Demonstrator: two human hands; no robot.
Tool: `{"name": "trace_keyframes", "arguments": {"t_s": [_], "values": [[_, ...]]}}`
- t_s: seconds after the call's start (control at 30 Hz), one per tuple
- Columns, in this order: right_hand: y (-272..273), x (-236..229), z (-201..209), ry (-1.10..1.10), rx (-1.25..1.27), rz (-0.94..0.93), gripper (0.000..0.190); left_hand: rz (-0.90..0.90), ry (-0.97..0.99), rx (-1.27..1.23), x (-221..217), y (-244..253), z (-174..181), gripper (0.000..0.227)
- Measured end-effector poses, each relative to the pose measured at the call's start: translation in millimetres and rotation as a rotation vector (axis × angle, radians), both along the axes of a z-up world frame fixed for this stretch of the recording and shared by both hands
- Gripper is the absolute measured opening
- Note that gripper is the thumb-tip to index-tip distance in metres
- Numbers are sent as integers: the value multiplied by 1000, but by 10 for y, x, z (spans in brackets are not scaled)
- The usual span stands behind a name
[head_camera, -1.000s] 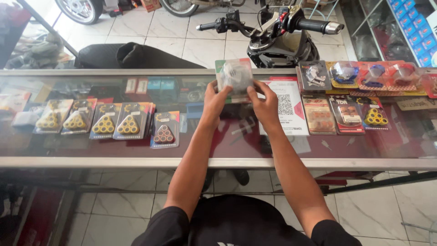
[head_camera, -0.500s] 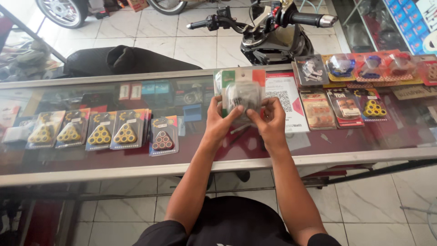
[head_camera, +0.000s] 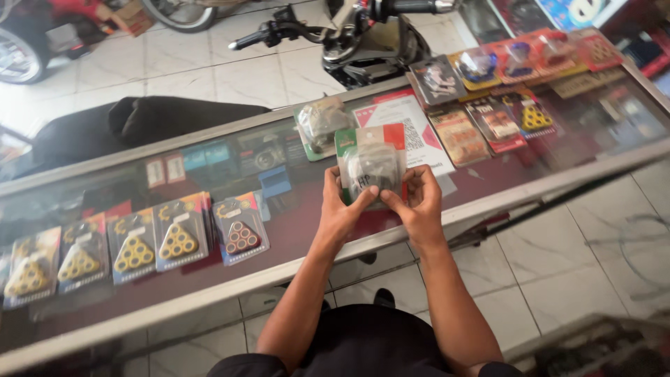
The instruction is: The person picks up various motorcycle part packages, including LED bulbs and rollers, from a glass counter and hangs them on metal hooks on a grid-style display rack.
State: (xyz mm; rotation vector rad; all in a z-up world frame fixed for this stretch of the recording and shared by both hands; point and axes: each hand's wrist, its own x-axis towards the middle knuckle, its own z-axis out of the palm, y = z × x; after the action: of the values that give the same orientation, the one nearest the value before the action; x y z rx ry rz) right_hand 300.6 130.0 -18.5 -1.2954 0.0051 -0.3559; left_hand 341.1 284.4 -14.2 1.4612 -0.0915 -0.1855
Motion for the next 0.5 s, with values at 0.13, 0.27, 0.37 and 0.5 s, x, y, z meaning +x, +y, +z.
{"name": "trace_keyframes", "arguments": {"t_s": [0.13, 0.27, 0.37, 0.5], "values": [[106, -243, 147, -1, 22, -79, 69, -72, -36, -15, -79, -2, -54, 67], [157, -459, 125, 24, -12, -195, 85, -195, -38, -53, -184, -31, -114, 65], [140, -645, 65, 16, -76, -270, 83, -313, -3, -127, -251, -84, -117, 64], [191, -924, 10, 44, -67, -382, 84, -419, -34, -97, -404, -104, -92, 66]]}}
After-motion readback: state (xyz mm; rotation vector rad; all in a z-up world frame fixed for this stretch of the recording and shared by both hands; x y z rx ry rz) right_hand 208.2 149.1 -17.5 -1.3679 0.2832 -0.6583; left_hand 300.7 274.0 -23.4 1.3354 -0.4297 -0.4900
